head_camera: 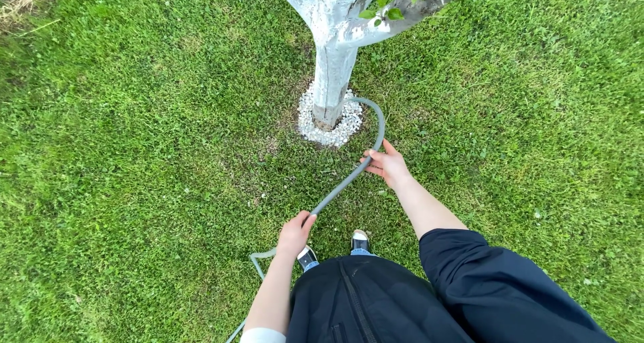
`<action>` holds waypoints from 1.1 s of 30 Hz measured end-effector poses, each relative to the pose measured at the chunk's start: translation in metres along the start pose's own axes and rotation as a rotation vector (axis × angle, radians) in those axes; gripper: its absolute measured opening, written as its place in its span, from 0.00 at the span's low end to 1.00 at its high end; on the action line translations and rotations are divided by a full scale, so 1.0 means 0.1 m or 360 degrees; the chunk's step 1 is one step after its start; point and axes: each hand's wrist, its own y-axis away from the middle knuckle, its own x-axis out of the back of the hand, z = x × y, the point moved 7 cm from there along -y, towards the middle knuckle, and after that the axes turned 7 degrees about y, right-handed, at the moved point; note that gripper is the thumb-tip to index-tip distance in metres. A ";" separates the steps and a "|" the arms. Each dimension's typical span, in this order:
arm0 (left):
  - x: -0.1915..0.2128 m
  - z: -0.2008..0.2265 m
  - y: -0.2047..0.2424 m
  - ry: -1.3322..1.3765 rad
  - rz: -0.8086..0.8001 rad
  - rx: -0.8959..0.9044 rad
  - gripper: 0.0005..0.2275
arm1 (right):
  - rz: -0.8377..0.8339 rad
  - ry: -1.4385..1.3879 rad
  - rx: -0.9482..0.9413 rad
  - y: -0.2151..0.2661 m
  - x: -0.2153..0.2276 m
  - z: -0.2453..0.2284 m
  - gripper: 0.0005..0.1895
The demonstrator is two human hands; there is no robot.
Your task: The person waters a grassy area and the base of a tree using a garden hose. They move the hose to direct water onto the lawn and then focus the stream at the tree's base, which is surrounded by white stones.
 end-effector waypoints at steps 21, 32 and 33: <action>-0.19 0.11 -0.03 0.0045 -0.0006 -0.0051 0.17 | 0.0092 0.0037 0.0007 0.16 0.26 -0.14 0.52; -0.30 0.12 -0.11 0.0033 -0.0033 -0.0040 0.17 | 0.0094 0.0013 0.0031 0.08 0.35 -0.15 0.48; -0.31 0.14 -0.11 0.0037 -0.0039 -0.0051 0.17 | 0.0095 0.0021 0.0027 0.07 0.36 -0.15 0.48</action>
